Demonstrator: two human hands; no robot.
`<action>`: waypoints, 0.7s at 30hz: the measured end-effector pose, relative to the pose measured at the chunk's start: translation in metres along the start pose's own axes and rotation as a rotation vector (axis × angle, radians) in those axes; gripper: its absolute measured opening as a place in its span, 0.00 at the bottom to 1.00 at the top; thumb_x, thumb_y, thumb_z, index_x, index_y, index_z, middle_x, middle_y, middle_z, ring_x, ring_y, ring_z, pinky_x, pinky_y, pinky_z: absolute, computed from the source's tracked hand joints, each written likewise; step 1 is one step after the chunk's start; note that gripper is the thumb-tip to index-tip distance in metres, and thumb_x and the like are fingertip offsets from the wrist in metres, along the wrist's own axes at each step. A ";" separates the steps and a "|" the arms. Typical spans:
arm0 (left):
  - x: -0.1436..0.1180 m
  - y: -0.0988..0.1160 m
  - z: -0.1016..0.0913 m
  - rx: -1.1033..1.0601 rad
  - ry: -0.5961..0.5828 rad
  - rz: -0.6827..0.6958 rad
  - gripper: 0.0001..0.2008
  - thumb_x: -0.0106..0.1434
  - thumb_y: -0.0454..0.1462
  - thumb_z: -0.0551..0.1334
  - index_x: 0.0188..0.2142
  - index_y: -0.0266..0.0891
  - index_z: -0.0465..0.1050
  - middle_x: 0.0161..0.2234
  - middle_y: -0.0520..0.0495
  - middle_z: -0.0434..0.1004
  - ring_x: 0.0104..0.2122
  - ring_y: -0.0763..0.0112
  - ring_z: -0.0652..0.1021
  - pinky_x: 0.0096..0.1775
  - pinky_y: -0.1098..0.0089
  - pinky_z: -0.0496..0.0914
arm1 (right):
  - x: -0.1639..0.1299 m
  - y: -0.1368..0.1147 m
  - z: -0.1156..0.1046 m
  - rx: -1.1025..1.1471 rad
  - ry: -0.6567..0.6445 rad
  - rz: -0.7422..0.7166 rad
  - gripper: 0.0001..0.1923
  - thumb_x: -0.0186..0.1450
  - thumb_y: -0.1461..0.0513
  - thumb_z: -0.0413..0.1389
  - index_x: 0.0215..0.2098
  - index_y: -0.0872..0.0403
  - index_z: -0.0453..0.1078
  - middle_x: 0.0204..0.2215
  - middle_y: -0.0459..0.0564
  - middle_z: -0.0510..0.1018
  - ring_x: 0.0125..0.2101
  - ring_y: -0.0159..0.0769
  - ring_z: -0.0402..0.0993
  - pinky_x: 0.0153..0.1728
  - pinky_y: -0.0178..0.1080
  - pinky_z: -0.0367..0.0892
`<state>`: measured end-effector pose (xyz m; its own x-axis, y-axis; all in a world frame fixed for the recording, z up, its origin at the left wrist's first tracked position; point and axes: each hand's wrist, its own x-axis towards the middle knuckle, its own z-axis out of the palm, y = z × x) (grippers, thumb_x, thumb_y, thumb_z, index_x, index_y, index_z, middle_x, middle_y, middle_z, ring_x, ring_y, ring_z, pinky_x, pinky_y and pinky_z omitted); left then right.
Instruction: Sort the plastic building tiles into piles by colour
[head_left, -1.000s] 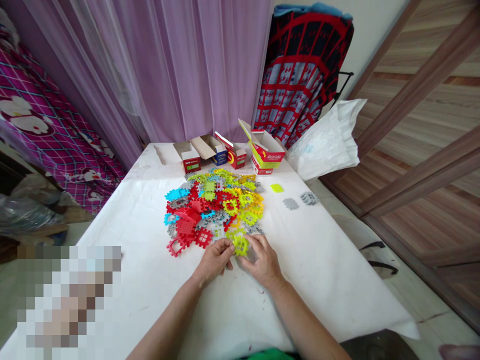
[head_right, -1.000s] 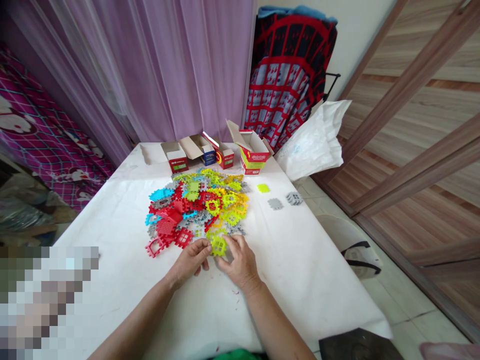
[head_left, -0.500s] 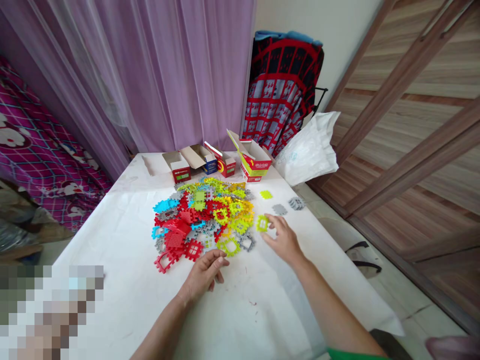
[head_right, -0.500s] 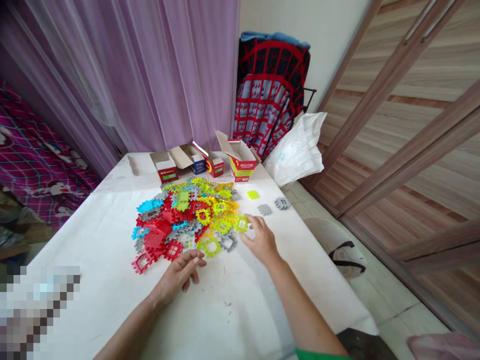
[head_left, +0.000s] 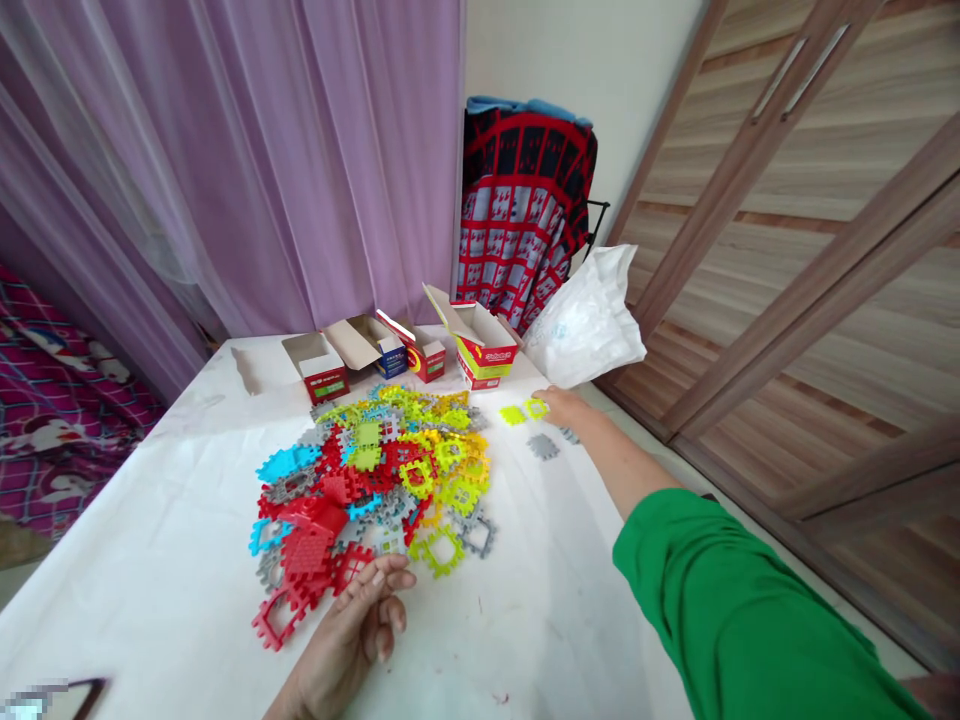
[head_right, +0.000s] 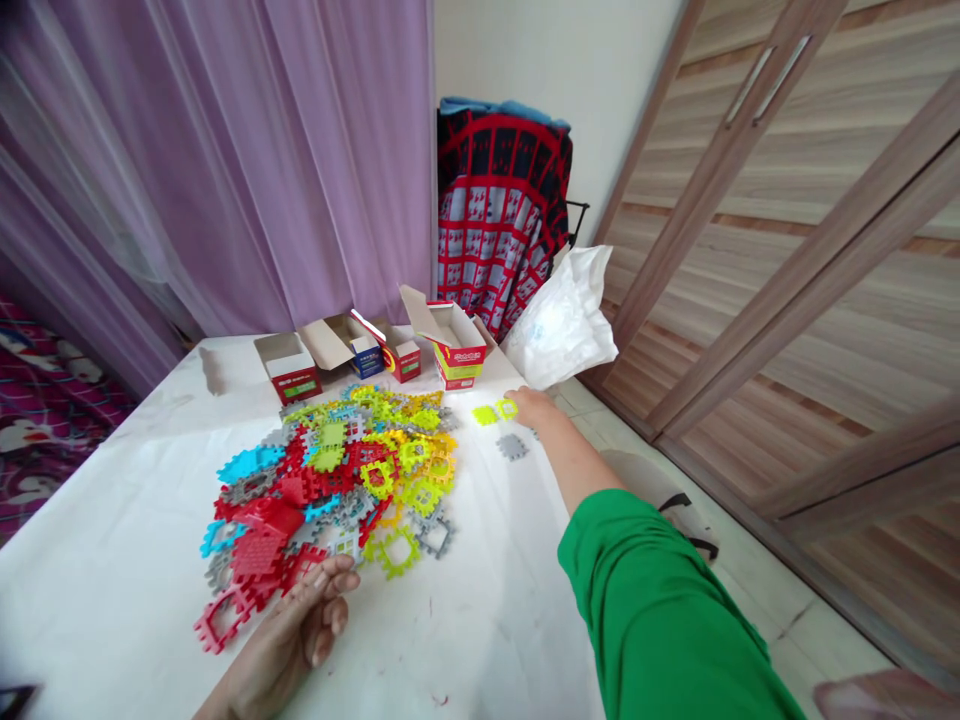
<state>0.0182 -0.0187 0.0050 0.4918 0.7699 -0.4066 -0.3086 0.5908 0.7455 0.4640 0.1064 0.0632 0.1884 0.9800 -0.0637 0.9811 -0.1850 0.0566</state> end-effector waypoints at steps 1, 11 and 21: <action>0.000 0.001 0.000 -0.016 0.007 -0.012 0.25 0.50 0.49 0.72 0.43 0.39 0.73 0.36 0.46 0.76 0.24 0.78 0.73 0.16 0.80 0.62 | 0.004 0.001 0.002 -0.003 -0.016 -0.001 0.26 0.56 0.67 0.57 0.52 0.44 0.71 0.46 0.53 0.75 0.41 0.42 0.74 0.39 0.39 0.67; 0.000 0.003 0.001 -0.091 0.039 -0.045 0.25 0.49 0.48 0.73 0.42 0.39 0.75 0.35 0.47 0.76 0.26 0.75 0.74 0.20 0.78 0.65 | 0.028 0.005 0.012 -0.035 -0.129 0.043 0.25 0.57 0.66 0.58 0.52 0.46 0.72 0.47 0.56 0.77 0.44 0.47 0.74 0.41 0.42 0.68; 0.001 0.005 0.002 -0.156 -0.020 -0.043 0.21 0.51 0.45 0.72 0.42 0.39 0.74 0.36 0.48 0.77 0.26 0.76 0.76 0.22 0.78 0.68 | -0.011 -0.028 0.002 0.041 0.021 0.055 0.25 0.62 0.65 0.51 0.59 0.49 0.65 0.53 0.56 0.72 0.49 0.43 0.71 0.47 0.42 0.67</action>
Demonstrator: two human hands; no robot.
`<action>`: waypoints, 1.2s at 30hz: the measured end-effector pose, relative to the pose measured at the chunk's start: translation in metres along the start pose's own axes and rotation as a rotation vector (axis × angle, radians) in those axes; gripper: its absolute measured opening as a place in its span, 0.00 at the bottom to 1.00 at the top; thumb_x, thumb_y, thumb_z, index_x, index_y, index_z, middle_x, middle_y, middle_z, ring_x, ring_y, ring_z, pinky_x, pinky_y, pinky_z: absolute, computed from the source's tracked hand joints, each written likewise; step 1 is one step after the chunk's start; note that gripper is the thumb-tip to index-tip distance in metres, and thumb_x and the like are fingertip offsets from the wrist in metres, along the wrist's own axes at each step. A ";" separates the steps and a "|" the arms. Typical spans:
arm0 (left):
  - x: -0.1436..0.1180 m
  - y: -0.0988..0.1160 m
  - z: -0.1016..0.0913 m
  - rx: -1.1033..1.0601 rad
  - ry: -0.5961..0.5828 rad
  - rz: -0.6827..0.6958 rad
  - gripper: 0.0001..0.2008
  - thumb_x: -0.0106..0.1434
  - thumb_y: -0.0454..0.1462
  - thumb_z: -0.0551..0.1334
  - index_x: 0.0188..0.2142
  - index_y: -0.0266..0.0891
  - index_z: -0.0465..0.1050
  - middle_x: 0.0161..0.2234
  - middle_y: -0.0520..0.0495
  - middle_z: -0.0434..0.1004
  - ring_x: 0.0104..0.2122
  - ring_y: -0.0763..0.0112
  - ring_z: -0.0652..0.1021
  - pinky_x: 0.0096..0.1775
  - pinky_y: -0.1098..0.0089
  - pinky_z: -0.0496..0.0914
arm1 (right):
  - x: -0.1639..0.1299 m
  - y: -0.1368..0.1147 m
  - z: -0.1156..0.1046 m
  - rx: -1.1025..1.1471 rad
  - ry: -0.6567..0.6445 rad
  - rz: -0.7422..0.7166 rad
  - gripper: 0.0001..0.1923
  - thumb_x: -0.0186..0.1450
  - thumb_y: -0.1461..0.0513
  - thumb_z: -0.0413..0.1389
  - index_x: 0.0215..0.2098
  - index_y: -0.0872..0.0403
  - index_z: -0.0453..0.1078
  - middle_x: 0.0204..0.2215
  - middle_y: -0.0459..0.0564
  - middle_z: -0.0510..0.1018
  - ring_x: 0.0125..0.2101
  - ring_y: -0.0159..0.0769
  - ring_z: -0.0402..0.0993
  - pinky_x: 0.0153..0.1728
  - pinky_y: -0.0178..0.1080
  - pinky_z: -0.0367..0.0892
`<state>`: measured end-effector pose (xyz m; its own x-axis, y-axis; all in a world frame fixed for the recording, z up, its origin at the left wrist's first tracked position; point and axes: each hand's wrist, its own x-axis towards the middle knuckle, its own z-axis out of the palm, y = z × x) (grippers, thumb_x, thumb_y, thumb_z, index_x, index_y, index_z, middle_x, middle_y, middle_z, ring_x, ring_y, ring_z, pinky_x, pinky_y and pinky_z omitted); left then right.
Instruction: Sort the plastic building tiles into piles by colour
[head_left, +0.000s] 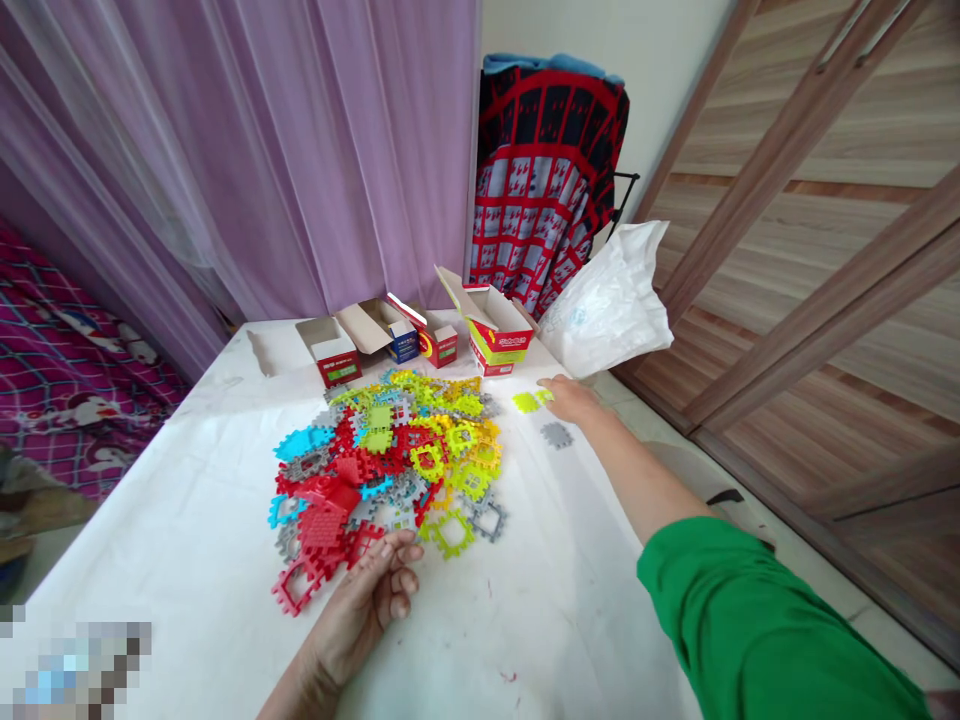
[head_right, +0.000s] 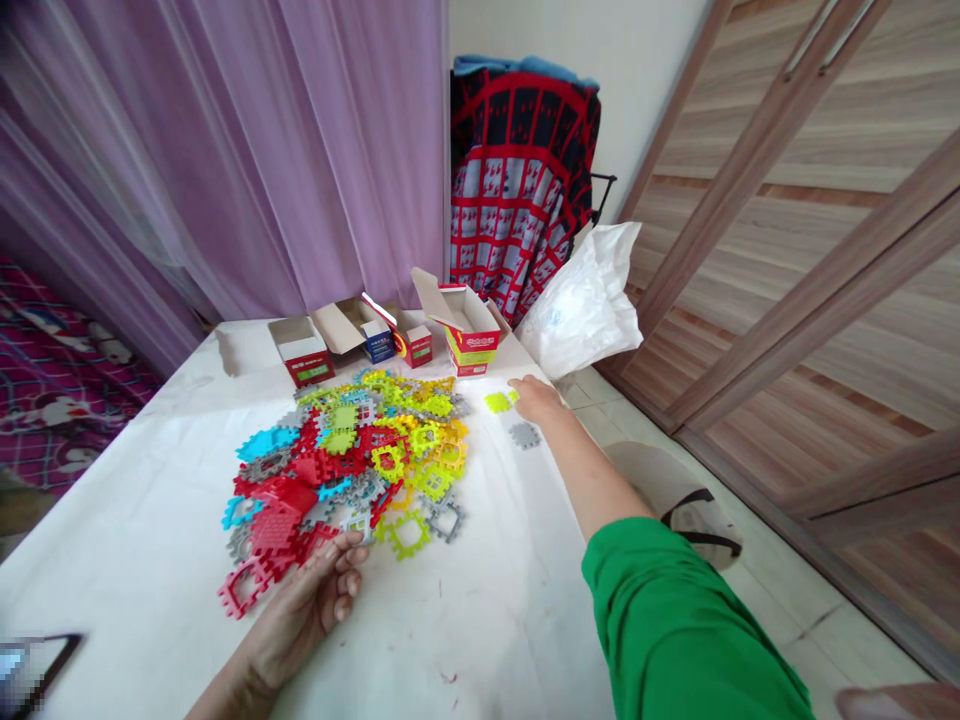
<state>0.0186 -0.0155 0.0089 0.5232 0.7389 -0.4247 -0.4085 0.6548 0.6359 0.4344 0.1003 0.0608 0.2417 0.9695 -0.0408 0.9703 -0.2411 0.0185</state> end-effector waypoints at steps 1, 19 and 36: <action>0.000 0.000 0.000 -0.016 -0.012 0.000 0.21 0.52 0.45 0.72 0.42 0.39 0.74 0.36 0.48 0.77 0.27 0.76 0.76 0.23 0.78 0.69 | -0.011 -0.011 0.003 0.049 0.065 -0.030 0.24 0.64 0.64 0.50 0.58 0.49 0.66 0.52 0.55 0.72 0.50 0.42 0.71 0.48 0.41 0.66; -0.003 0.003 0.000 -0.141 -0.043 0.009 0.10 0.60 0.31 0.65 0.42 0.37 0.73 0.39 0.46 0.79 0.30 0.74 0.80 0.31 0.74 0.74 | -0.146 -0.121 0.088 0.874 0.619 0.006 0.15 0.62 0.57 0.48 0.34 0.51 0.76 0.35 0.53 0.81 0.35 0.38 0.77 0.34 0.38 0.73; -0.003 0.002 -0.003 -0.123 -0.075 0.025 0.12 0.60 0.32 0.65 0.44 0.37 0.72 0.40 0.47 0.78 0.32 0.75 0.80 0.32 0.75 0.74 | -0.133 -0.116 0.094 0.947 0.529 0.087 0.15 0.57 0.55 0.50 0.33 0.49 0.77 0.32 0.49 0.82 0.29 0.38 0.77 0.37 0.40 0.73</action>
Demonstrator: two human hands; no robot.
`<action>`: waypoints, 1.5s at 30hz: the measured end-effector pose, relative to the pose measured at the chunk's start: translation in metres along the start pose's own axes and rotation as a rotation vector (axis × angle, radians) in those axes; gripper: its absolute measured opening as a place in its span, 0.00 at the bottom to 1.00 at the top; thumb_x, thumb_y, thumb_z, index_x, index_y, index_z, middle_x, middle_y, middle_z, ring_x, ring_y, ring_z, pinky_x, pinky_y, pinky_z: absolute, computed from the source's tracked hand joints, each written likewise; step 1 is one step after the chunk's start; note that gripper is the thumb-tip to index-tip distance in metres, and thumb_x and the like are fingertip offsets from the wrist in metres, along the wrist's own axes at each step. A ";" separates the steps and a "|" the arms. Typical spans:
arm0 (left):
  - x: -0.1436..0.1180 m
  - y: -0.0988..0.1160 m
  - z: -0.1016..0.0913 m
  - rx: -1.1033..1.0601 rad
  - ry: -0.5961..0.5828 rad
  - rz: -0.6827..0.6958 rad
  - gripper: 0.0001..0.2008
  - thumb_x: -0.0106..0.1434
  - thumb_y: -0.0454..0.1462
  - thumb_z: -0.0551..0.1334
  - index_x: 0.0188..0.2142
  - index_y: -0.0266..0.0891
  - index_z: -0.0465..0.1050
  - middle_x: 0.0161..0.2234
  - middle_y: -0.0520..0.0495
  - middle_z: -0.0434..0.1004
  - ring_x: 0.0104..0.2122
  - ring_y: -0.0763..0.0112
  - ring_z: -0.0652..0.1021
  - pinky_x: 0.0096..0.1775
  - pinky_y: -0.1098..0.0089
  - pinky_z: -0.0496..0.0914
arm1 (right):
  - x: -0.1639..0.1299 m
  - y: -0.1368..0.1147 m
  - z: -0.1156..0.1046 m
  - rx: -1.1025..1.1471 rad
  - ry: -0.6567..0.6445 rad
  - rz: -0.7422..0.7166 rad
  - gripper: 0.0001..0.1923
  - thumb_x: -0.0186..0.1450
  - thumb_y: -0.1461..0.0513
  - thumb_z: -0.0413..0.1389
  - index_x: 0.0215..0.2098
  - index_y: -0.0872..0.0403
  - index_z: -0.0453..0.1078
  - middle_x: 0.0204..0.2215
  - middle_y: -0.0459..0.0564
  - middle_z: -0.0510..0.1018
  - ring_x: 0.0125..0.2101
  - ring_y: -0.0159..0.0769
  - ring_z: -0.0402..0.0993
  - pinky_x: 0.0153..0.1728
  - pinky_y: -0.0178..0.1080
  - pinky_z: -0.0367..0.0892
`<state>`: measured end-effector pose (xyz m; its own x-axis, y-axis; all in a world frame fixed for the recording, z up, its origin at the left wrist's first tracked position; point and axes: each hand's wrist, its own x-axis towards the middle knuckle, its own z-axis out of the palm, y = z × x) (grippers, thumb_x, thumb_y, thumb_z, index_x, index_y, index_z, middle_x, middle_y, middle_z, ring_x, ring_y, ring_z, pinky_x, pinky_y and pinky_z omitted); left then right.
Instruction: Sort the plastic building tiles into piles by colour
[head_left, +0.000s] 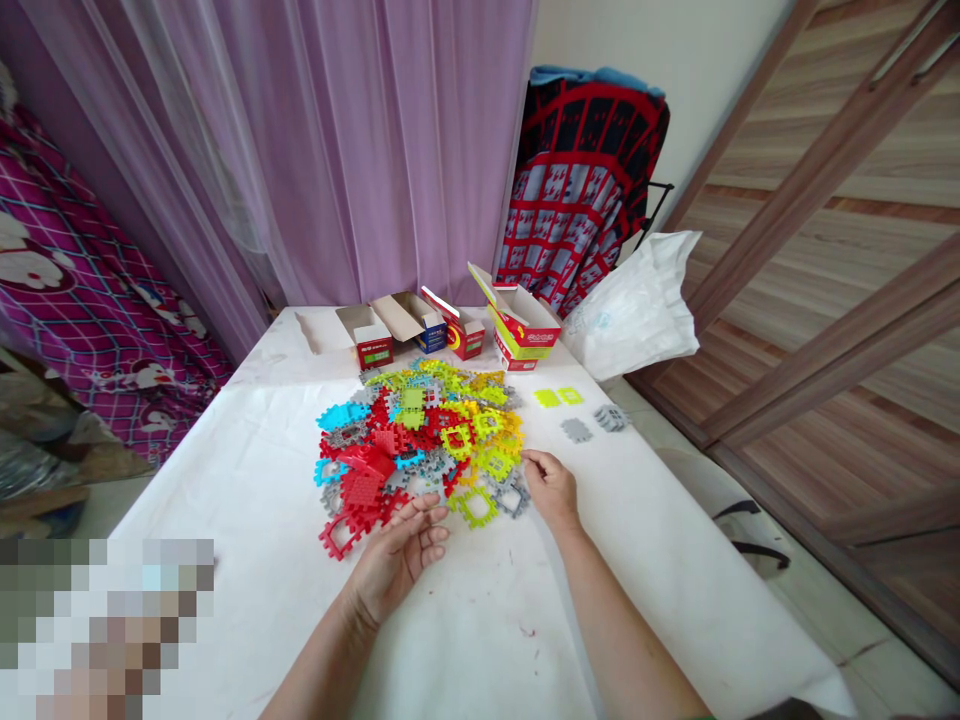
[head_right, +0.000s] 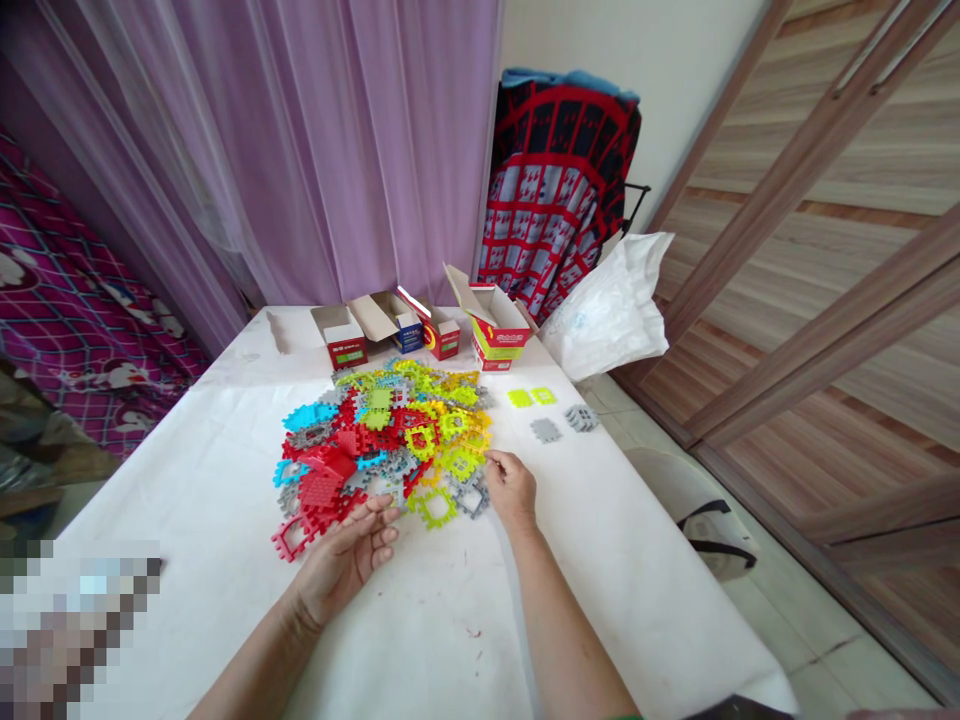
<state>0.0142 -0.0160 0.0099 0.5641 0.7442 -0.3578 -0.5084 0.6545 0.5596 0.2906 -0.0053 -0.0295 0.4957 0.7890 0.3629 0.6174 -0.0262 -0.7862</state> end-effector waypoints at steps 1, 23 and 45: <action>0.000 0.000 0.000 -0.001 -0.004 0.002 0.12 0.60 0.32 0.65 0.44 0.37 0.72 0.40 0.47 0.78 0.32 0.75 0.80 0.32 0.75 0.74 | 0.003 0.002 0.001 0.009 0.004 0.010 0.15 0.57 0.55 0.50 0.32 0.49 0.77 0.32 0.49 0.83 0.29 0.38 0.77 0.37 0.41 0.73; -0.003 0.000 0.002 0.001 0.037 0.021 0.08 0.60 0.32 0.65 0.40 0.38 0.70 0.40 0.48 0.79 0.32 0.75 0.81 0.32 0.75 0.75 | 0.011 0.002 -0.007 -0.088 -0.094 -0.059 0.14 0.58 0.58 0.48 0.33 0.49 0.77 0.34 0.48 0.82 0.32 0.38 0.77 0.39 0.40 0.72; -0.003 -0.003 0.000 -0.057 0.033 0.046 0.10 0.54 0.31 0.70 0.36 0.35 0.74 0.27 0.53 0.75 0.25 0.78 0.76 0.29 0.75 0.74 | 0.009 0.012 -0.002 -0.137 -0.065 -0.126 0.15 0.59 0.57 0.49 0.33 0.51 0.77 0.34 0.50 0.82 0.33 0.38 0.77 0.37 0.38 0.71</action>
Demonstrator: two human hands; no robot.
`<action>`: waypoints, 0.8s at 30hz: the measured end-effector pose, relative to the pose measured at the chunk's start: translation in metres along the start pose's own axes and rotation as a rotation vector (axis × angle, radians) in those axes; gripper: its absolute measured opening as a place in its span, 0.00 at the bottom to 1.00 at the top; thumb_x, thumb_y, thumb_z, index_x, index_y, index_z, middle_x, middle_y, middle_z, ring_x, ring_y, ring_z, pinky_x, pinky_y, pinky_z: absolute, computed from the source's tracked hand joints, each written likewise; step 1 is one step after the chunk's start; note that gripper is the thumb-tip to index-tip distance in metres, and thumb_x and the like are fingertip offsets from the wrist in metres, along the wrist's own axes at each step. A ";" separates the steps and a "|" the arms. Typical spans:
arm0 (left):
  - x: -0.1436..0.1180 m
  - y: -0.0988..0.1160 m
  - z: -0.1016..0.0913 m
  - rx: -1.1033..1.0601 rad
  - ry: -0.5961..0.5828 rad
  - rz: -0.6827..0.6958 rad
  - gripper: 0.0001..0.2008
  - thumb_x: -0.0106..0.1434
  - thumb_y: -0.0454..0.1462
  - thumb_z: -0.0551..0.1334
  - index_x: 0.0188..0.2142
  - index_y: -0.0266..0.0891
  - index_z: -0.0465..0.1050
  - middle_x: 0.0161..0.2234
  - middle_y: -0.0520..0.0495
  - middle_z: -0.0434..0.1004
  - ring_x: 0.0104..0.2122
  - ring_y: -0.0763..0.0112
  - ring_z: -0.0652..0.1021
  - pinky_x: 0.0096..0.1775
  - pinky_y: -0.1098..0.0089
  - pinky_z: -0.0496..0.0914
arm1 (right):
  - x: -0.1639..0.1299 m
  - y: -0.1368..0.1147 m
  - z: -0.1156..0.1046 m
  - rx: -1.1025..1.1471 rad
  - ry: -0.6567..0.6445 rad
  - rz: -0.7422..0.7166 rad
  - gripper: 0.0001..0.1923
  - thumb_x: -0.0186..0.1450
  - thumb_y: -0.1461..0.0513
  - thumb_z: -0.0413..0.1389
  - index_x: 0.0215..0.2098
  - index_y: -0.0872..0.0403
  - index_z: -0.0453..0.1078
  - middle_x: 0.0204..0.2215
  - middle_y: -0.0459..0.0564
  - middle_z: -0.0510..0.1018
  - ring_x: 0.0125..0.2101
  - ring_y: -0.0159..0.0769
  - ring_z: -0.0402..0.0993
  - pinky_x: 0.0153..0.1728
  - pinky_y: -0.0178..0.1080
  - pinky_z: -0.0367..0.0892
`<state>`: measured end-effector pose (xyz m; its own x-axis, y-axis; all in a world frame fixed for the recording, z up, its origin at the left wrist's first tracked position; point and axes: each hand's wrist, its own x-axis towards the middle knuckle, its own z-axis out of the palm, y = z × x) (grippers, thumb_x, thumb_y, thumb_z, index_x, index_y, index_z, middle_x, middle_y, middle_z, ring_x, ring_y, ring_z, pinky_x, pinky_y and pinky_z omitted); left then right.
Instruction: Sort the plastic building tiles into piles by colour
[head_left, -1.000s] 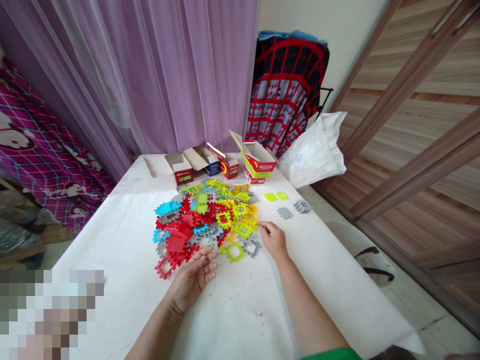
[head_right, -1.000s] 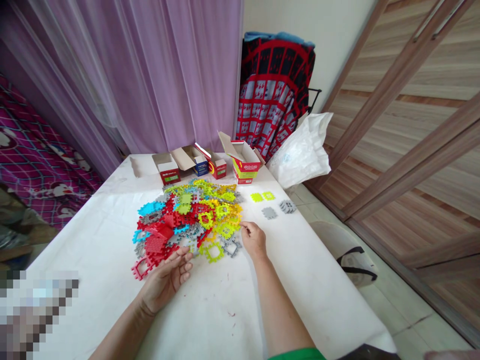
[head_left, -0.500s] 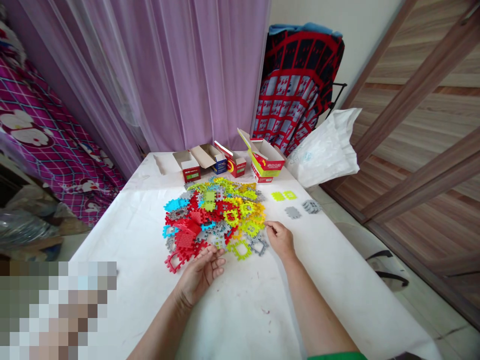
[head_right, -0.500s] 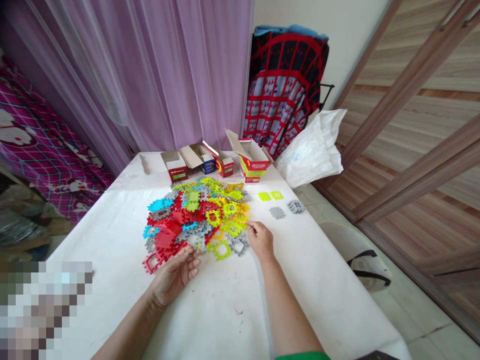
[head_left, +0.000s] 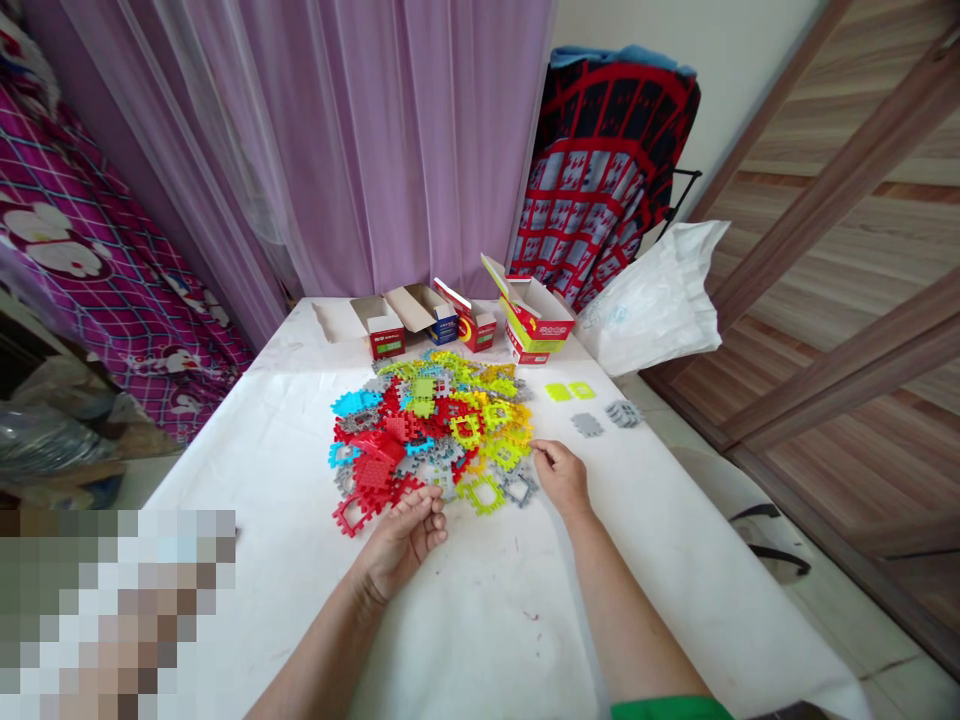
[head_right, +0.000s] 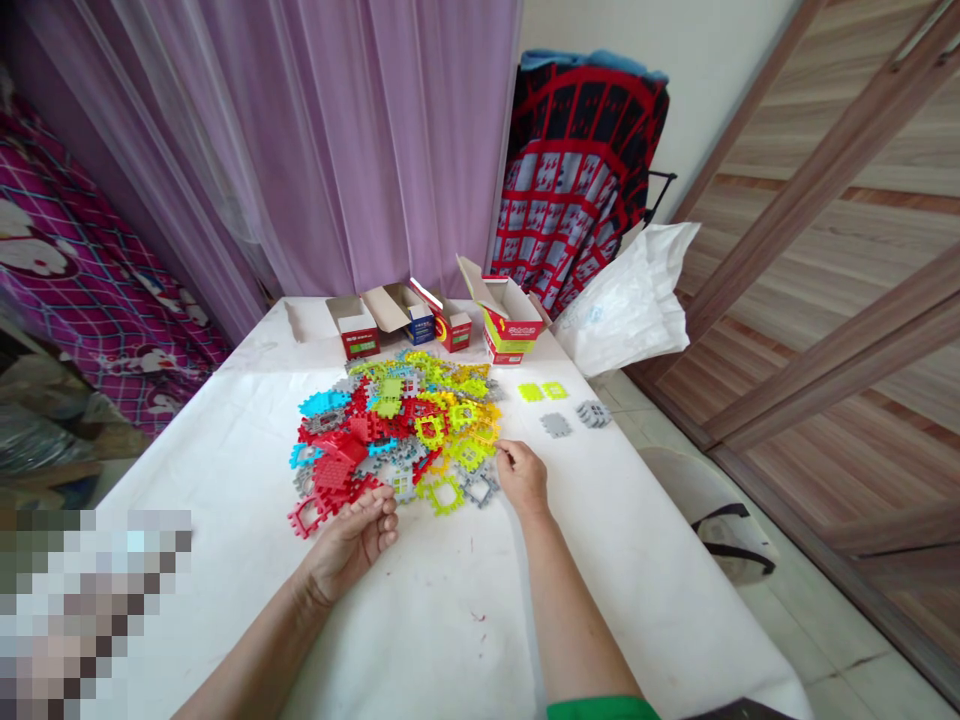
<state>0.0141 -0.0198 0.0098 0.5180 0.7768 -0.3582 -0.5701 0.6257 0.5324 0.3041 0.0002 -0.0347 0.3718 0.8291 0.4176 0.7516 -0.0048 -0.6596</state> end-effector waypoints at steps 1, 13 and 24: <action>0.000 0.000 0.000 0.001 -0.002 -0.001 0.11 0.53 0.31 0.71 0.36 0.35 0.75 0.27 0.53 0.75 0.25 0.77 0.77 0.29 0.75 0.74 | 0.000 0.001 0.000 0.000 0.003 -0.001 0.15 0.59 0.57 0.49 0.34 0.51 0.77 0.34 0.50 0.82 0.32 0.38 0.77 0.36 0.38 0.71; -0.001 0.000 0.002 0.035 -0.002 0.008 0.10 0.54 0.32 0.70 0.36 0.35 0.75 0.28 0.54 0.74 0.20 0.83 0.71 0.35 0.69 0.76 | 0.001 -0.001 -0.002 -0.019 -0.005 -0.004 0.15 0.60 0.57 0.48 0.34 0.50 0.77 0.35 0.50 0.82 0.34 0.38 0.78 0.37 0.39 0.71; 0.000 0.000 0.002 0.024 0.004 -0.002 0.09 0.54 0.31 0.69 0.36 0.35 0.75 0.28 0.53 0.74 0.21 0.81 0.73 0.37 0.68 0.76 | 0.001 -0.002 -0.002 -0.006 -0.006 -0.005 0.15 0.59 0.58 0.49 0.34 0.50 0.77 0.35 0.50 0.82 0.35 0.39 0.78 0.37 0.39 0.72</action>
<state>0.0153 -0.0202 0.0107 0.5164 0.7759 -0.3623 -0.5536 0.6253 0.5501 0.3040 0.0001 -0.0317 0.3646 0.8326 0.4170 0.7569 -0.0041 -0.6535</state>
